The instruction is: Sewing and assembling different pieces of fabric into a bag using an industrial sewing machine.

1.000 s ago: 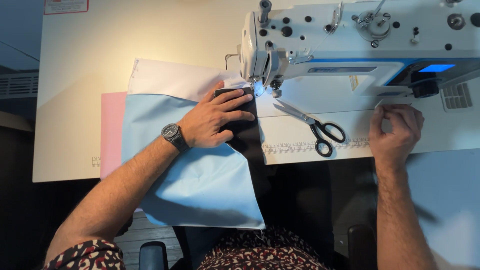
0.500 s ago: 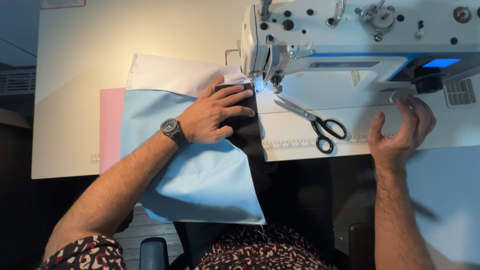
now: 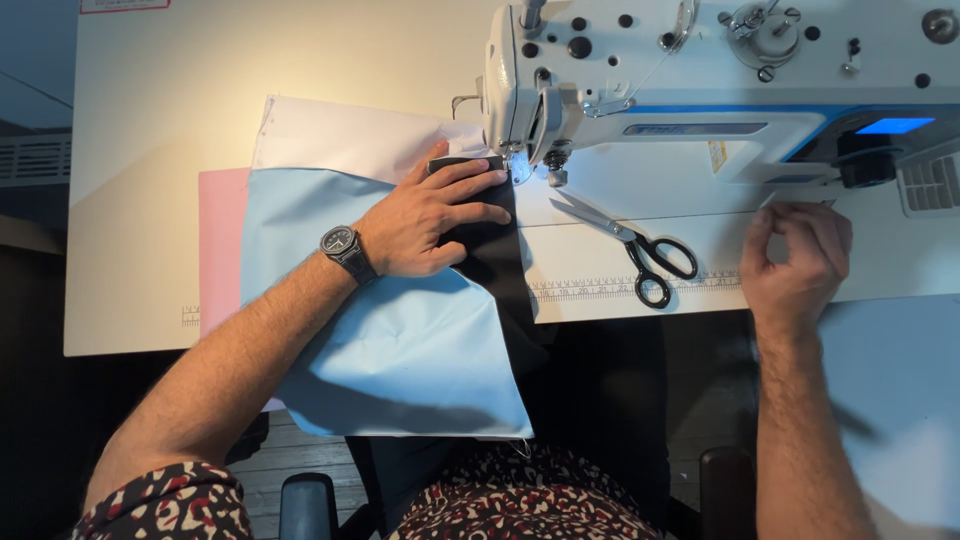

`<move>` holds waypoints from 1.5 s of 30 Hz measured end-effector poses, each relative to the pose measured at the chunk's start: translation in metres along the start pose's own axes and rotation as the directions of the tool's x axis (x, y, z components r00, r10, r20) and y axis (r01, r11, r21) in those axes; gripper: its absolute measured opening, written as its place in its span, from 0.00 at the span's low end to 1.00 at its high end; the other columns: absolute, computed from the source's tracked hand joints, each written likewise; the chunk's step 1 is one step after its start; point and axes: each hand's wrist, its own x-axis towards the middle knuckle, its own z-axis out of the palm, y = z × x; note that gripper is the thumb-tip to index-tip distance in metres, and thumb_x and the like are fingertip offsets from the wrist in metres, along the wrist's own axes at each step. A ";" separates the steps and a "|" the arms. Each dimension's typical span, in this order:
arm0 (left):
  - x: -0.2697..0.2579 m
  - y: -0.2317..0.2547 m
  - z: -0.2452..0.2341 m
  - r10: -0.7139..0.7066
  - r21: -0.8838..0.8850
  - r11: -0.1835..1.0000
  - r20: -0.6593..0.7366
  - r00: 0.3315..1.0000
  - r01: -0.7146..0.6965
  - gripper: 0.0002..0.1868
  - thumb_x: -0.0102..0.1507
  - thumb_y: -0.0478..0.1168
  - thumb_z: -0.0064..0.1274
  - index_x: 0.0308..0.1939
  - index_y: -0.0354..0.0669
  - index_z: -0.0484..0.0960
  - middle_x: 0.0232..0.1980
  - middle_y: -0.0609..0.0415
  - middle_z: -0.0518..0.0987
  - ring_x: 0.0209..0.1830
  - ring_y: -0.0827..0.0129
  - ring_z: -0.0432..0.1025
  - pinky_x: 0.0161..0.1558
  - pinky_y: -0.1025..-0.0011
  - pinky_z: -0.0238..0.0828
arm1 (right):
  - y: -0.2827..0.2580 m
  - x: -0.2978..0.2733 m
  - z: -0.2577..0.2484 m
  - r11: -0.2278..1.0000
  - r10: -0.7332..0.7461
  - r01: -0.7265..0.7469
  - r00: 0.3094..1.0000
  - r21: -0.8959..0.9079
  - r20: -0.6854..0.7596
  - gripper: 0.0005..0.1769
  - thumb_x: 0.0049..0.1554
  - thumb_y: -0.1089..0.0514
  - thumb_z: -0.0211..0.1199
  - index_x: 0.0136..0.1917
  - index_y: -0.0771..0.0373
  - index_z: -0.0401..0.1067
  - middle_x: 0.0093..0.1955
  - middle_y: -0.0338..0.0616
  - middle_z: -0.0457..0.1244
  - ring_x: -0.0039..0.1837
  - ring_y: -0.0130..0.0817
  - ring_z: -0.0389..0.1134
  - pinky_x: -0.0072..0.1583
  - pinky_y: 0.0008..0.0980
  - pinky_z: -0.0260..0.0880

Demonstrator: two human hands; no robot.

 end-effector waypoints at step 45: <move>0.002 -0.003 -0.007 -0.013 -0.042 0.999 0.032 0.999 0.014 0.34 0.52 0.42 0.44 0.64 0.62 0.79 0.80 0.48 0.61 0.83 0.55 0.48 0.79 0.36 0.25 | -0.231 -0.068 0.002 0.153 0.152 -0.891 0.449 0.428 0.881 0.13 0.63 0.54 0.63 0.44 0.68 0.78 0.31 0.32 0.65 0.33 0.15 0.60 0.36 0.19 0.59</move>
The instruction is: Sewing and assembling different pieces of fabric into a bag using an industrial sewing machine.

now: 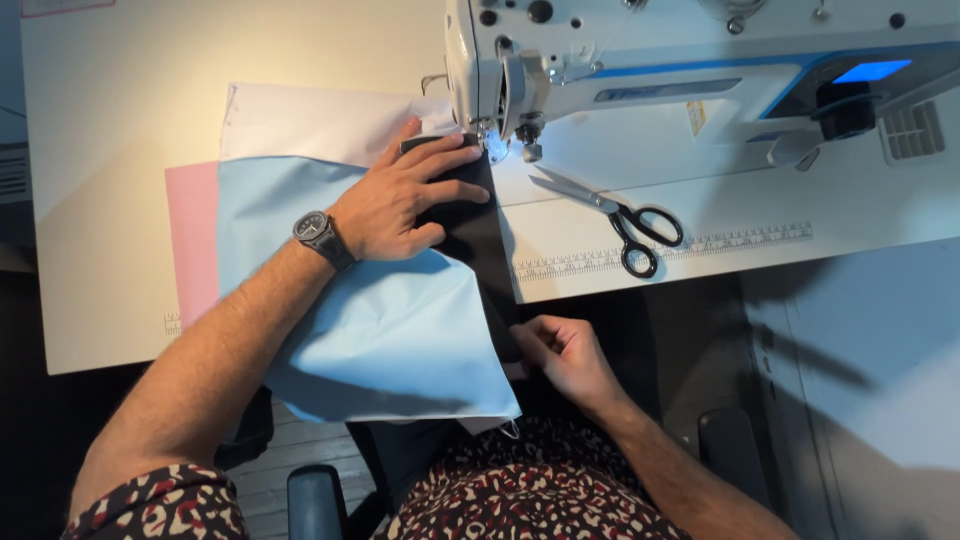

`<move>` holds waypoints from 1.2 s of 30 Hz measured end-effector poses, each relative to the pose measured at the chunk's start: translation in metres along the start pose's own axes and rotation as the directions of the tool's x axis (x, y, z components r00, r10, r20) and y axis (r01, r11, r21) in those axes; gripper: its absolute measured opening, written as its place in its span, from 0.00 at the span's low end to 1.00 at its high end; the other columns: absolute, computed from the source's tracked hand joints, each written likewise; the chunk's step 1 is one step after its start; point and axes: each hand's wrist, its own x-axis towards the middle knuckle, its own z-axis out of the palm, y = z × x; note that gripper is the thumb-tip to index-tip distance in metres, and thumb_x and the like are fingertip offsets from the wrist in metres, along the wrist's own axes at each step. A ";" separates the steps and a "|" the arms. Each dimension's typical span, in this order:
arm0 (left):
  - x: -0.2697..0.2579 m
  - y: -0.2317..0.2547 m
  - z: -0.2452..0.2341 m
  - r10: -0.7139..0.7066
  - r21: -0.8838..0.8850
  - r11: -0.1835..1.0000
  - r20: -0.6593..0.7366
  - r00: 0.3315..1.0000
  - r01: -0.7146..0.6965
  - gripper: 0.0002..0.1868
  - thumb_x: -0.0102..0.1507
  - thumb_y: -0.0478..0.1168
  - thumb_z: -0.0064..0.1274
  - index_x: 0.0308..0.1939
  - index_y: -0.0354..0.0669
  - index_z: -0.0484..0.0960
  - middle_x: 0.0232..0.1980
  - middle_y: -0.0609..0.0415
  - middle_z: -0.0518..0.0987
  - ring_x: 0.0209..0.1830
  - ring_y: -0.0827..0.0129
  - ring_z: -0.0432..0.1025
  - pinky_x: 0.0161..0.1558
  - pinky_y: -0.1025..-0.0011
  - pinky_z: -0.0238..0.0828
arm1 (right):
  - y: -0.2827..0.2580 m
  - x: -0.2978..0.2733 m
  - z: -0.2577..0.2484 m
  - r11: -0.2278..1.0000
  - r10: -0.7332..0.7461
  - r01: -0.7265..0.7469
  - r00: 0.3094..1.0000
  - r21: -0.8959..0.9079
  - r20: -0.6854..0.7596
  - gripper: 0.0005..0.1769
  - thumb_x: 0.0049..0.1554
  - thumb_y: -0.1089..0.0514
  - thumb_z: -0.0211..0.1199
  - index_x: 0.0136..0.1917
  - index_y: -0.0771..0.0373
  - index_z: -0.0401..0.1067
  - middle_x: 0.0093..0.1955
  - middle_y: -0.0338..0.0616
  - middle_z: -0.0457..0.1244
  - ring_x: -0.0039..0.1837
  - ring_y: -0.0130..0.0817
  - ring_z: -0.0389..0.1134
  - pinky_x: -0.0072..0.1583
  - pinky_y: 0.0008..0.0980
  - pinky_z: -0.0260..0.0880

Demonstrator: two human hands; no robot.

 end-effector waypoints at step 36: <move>-0.034 0.073 0.010 -0.284 0.075 0.953 -0.107 0.953 0.293 0.32 0.56 0.51 0.48 0.66 0.60 0.79 0.77 0.45 0.65 0.83 0.47 0.43 0.75 0.29 0.17 | 0.018 -0.008 0.016 0.868 0.248 -0.284 0.959 0.406 0.140 0.09 0.59 0.58 0.68 0.40 0.64 0.75 0.33 0.32 0.66 0.34 0.17 0.62 0.38 0.20 0.62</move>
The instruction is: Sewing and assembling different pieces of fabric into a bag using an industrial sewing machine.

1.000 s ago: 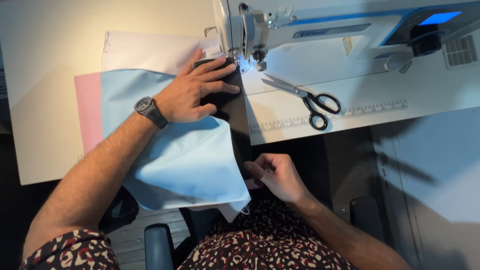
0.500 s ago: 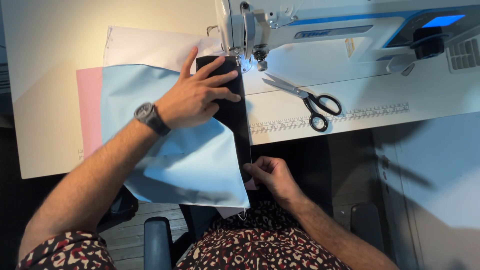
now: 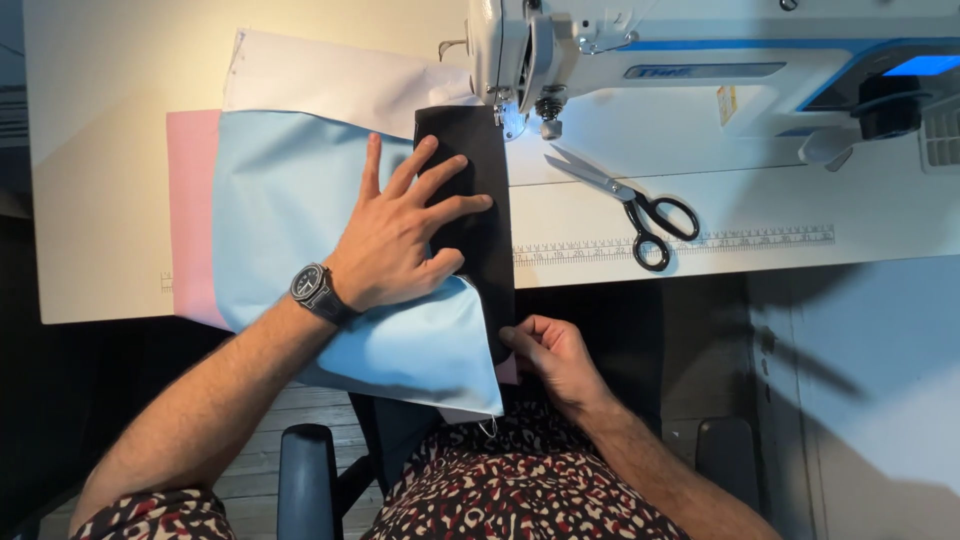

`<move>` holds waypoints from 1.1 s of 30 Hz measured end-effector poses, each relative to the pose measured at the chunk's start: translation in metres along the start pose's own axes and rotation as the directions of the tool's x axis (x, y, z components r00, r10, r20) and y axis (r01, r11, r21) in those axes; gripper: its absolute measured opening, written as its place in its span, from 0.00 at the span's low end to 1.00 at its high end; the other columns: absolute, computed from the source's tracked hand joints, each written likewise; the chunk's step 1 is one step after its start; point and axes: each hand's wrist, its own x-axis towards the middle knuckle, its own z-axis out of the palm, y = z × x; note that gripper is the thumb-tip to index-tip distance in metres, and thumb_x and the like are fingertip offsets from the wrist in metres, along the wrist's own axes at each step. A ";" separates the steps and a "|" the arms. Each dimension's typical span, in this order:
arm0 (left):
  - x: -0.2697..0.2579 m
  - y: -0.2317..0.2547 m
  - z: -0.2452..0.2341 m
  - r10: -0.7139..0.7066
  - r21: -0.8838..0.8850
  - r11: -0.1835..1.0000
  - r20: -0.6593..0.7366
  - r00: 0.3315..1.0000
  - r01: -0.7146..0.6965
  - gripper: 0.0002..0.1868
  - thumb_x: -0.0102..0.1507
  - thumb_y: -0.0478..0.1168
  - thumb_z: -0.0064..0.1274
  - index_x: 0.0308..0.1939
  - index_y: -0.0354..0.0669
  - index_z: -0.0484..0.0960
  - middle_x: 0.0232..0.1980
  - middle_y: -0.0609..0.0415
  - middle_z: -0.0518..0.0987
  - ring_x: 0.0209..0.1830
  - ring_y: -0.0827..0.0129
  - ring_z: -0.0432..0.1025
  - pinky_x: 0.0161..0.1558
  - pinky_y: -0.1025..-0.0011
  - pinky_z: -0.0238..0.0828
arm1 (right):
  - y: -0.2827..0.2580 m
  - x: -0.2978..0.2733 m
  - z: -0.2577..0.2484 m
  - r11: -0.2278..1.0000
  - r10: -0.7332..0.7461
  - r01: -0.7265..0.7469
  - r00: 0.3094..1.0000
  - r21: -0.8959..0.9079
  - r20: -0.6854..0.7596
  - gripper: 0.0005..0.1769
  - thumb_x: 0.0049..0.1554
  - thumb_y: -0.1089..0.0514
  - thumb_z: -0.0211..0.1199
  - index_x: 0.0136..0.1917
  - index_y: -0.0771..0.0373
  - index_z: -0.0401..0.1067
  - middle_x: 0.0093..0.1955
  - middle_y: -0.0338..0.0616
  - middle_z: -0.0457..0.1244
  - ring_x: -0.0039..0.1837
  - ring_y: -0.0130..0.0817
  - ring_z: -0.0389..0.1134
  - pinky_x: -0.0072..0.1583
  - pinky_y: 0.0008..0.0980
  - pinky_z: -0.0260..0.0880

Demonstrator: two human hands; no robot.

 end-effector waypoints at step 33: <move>-0.009 -0.006 0.002 0.057 -0.151 0.986 -0.076 0.995 -0.068 0.32 0.53 0.44 0.48 0.64 0.53 0.79 0.78 0.45 0.62 0.84 0.46 0.42 0.78 0.37 0.26 | 0.007 -0.006 -0.004 0.988 0.068 -0.068 0.998 0.141 0.003 0.08 0.59 0.60 0.67 0.41 0.65 0.73 0.34 0.35 0.66 0.34 0.20 0.65 0.39 0.22 0.68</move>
